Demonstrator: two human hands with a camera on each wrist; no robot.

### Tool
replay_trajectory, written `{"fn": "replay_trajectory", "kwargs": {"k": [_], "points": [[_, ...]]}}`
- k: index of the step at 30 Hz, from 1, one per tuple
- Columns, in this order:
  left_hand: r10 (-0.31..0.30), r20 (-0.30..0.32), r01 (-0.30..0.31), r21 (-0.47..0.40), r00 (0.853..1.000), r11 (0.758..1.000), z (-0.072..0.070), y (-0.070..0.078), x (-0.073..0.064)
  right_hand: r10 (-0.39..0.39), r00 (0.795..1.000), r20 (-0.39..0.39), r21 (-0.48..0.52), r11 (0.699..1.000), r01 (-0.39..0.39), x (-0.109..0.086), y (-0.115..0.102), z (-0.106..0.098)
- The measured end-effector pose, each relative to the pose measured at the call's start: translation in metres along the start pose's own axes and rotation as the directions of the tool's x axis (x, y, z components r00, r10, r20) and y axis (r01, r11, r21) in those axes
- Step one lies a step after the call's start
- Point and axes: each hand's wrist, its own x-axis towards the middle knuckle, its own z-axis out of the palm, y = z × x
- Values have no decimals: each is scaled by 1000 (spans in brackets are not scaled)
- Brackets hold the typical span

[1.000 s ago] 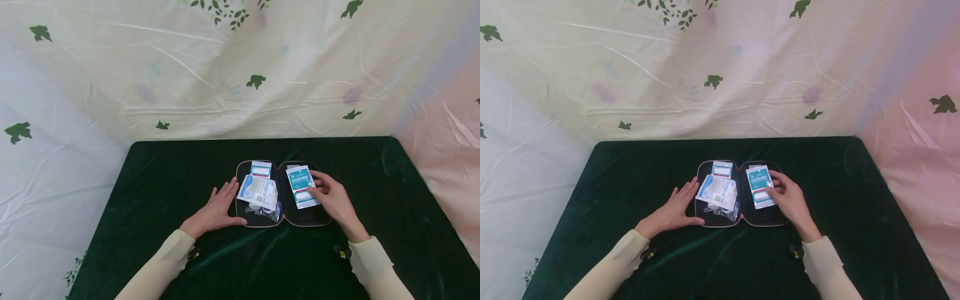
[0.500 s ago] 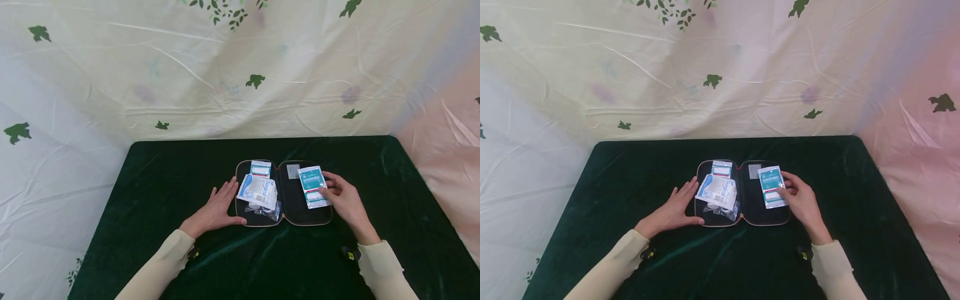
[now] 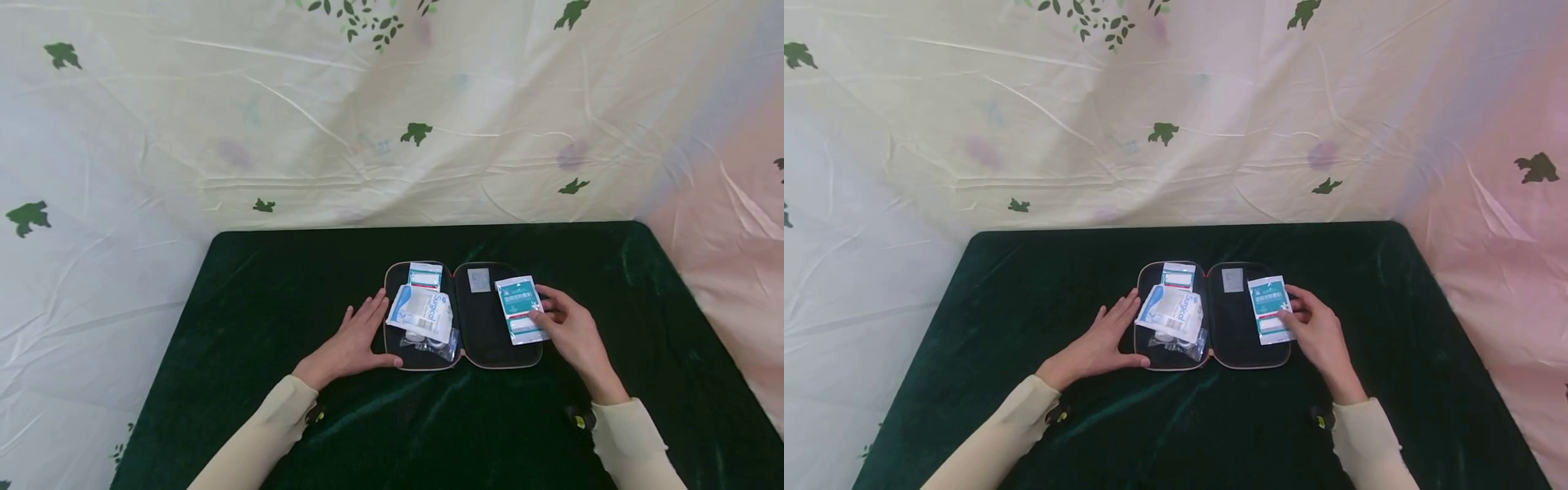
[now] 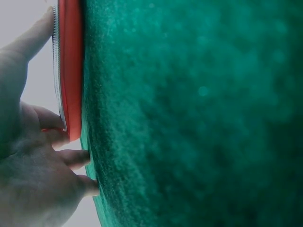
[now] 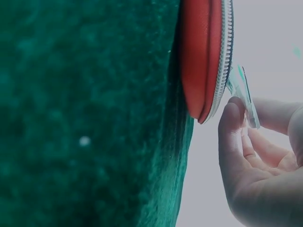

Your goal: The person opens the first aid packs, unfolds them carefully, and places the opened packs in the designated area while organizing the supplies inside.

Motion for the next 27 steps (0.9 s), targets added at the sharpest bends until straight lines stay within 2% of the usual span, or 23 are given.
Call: {"fn": "replay_trajectory", "kwargs": {"k": [17, 27], "points": [[0, -1, 0, -4, 1000, 1000, -1, 1, -1, -33, 999, -6, -57, 998, 33, -2, 7, 1], [6, 1, -6, -10, 1000, 1000, -1, -1, -1, -38, 999, 1, -97, 995, 38, -2, 3, 3]]}}
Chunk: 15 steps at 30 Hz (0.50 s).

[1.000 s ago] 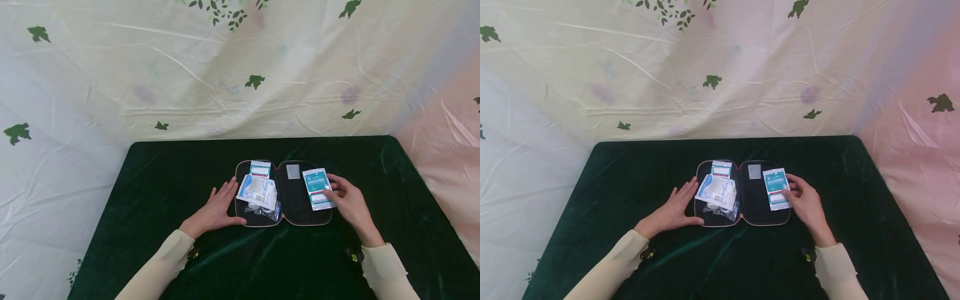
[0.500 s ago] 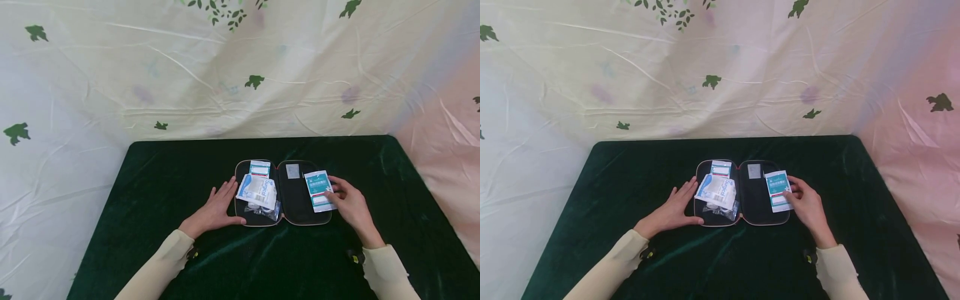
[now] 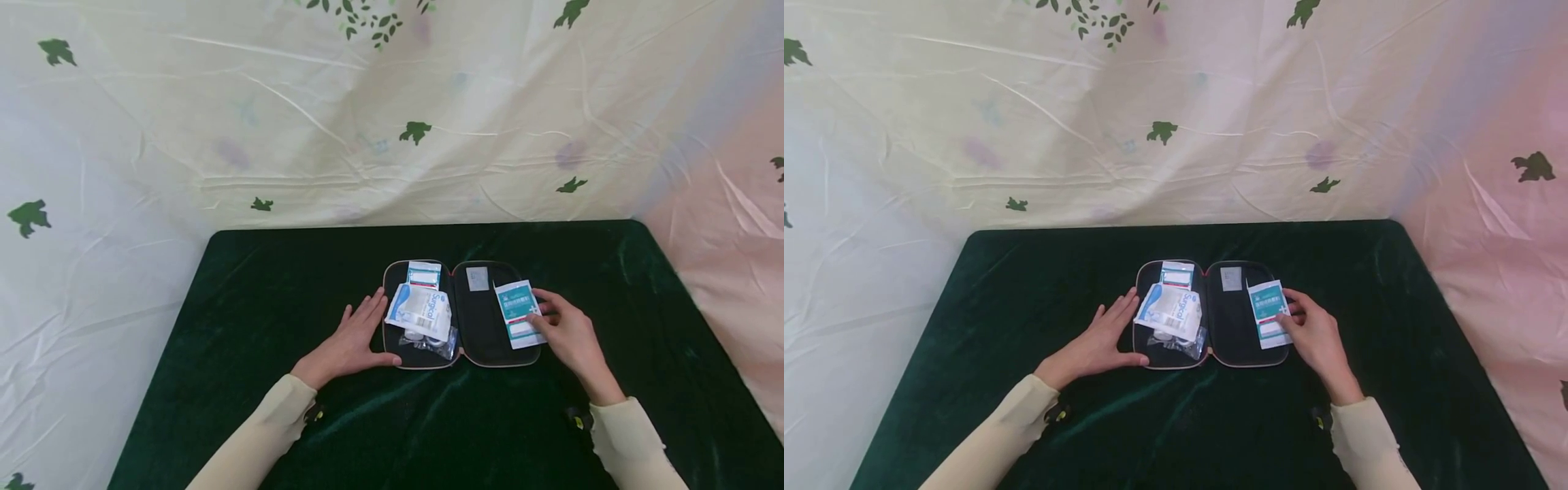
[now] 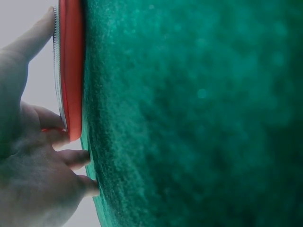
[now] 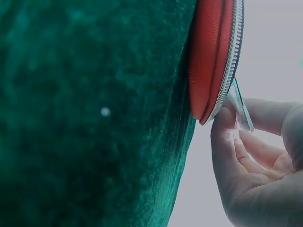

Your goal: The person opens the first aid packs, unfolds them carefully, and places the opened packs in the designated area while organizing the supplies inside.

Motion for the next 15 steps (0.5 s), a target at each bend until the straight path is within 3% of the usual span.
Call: {"fn": "replay_trajectory", "kwargs": {"k": [15], "points": [[-5, 9, 5, 5, 1000, 1000, 0, 1, 1, -41, 999, 34, -18, 999, 41, 2, -1, 0]]}}
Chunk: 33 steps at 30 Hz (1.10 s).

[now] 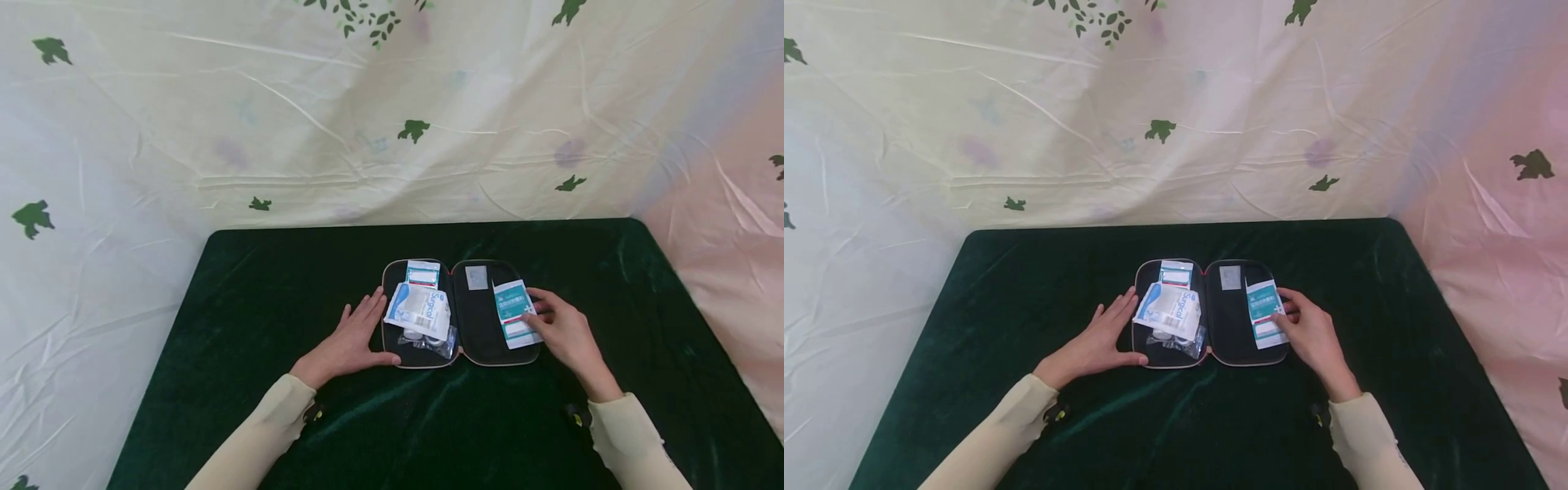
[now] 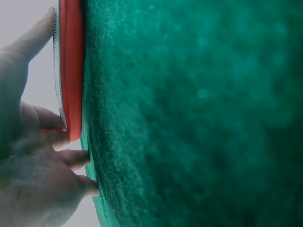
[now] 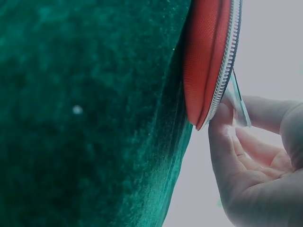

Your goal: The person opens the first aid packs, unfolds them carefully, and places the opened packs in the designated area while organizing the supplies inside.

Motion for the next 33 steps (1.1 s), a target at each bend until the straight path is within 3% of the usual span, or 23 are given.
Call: {"fn": "replay_trajectory", "kwargs": {"k": [33], "points": [[25, -5, -26, -1, 1000, 1000, 0, -2, 1, 21, 995, 97, -4, 1000, -21, 2, -6, 1]]}}
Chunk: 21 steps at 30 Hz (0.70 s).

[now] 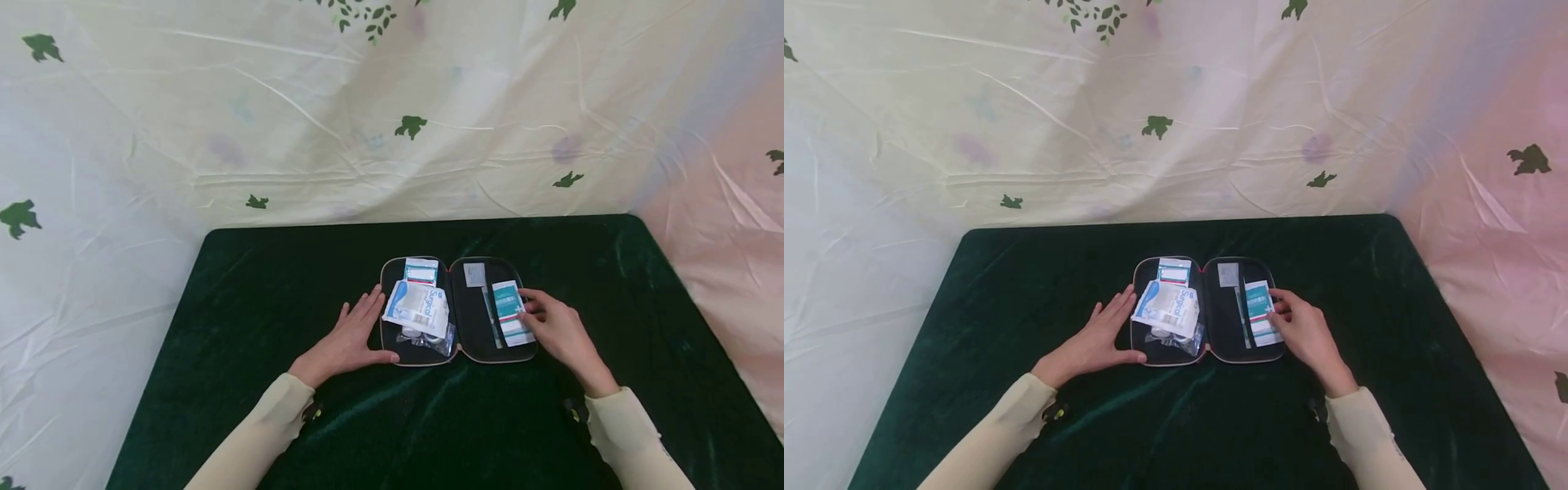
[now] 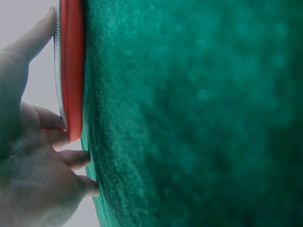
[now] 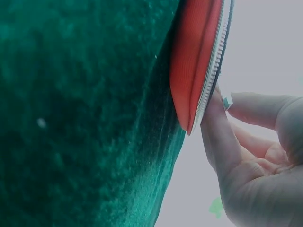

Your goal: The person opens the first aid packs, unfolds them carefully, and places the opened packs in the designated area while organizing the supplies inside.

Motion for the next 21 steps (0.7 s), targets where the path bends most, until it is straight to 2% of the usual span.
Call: {"fn": "replay_trajectory", "kwargs": {"k": [11, 21], "points": [[5, -7, -5, -3, 1000, 1000, 0, 0, 0, -8, 1000, 11, 9, 1000, 8, 0, -3, 5], [1, -1, -1, -1, 1000, 1000, 1, -1, 1, -27, 999, 21, -30, 999, 27, 2, -6, 8]]}}
